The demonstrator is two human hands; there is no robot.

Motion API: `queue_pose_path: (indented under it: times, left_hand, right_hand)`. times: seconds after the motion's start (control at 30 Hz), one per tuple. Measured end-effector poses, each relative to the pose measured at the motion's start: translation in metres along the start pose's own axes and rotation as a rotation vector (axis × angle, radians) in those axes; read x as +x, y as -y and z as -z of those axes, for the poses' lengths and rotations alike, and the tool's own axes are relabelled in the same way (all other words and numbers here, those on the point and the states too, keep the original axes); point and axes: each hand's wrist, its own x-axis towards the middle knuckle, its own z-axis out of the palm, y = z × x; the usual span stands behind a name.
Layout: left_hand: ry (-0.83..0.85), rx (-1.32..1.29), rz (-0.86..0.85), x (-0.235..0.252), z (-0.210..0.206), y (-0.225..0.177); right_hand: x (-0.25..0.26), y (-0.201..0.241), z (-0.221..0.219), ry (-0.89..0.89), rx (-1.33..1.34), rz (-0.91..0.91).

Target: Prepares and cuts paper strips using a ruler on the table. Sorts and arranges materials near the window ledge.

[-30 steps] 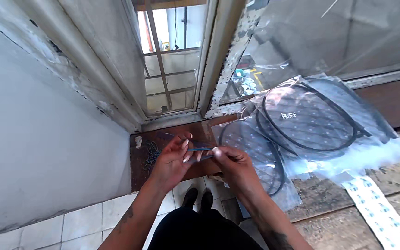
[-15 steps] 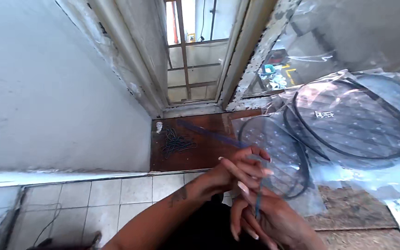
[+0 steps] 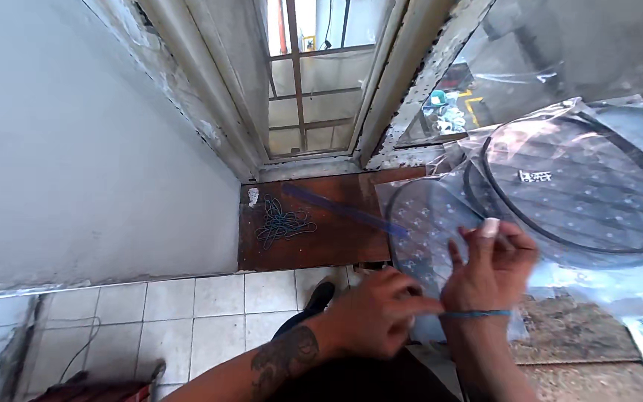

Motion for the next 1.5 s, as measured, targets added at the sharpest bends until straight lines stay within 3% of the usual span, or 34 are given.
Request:
queue_pose_path:
  times: [0.1, 0.17, 0.27, 0.43, 0.6, 0.73, 0.8, 0.93, 1.03, 1.17, 1.33, 1.5]
  left_hand:
    - [-0.129, 0.174, 0.411, -0.016, 0.057, 0.053]
    - [-0.267, 0.398, 0.659, -0.034, 0.099, 0.099]
    - [-0.319, 0.492, 0.788, -0.043, 0.124, 0.13]
    - [-0.437, 0.539, 0.685, -0.034, 0.131, 0.116]
    - [-0.47, 0.652, 0.521, -0.029, 0.133, 0.11]
    - [-0.559, 0.765, 0.38, -0.024, 0.132, 0.099]
    - [-0.615, 0.654, 0.38, -0.02, 0.129, 0.092]
    - [-0.616, 0.174, 0.521, -0.008, 0.111, 0.061]
    - [-0.664, 0.075, 0.508, -0.001, 0.091, 0.052]
    - [-0.679, 0.146, 0.488, -0.002, 0.089, 0.063]
    - [-0.651, 0.56, 0.371, -0.009, 0.104, 0.075]
    - [-0.679, 0.565, 0.433, -0.009, 0.116, 0.072]
  right_hand:
    - [-0.005, 0.0, -0.005, 0.127, 0.274, -0.37]
    - [-0.003, -0.011, 0.011, 0.381, 0.298, -0.382]
    - [-0.004, -0.02, 0.028, 0.57, 0.285, -0.386]
    - [-0.006, -0.027, 0.021, 0.464, 0.074, -0.383]
    - [-0.012, -0.044, -0.01, 0.731, -0.041, -0.303]
    - [-0.016, -0.042, -0.042, 0.783, -0.139, -0.315]
    - [-0.018, -0.04, -0.055, 0.801, -0.172, -0.328]
    - [-0.023, -0.04, -0.073, 0.797, -0.125, -0.356]
    - [-0.024, -0.037, -0.075, 0.688, -0.084, -0.304]
    - [-0.023, -0.034, -0.08, 0.617, -0.106, -0.326]
    - [-0.02, -0.038, -0.076, 0.55, -0.112, -0.363]
    - [-0.016, -0.052, -0.082, 0.557, -0.188, -0.388]
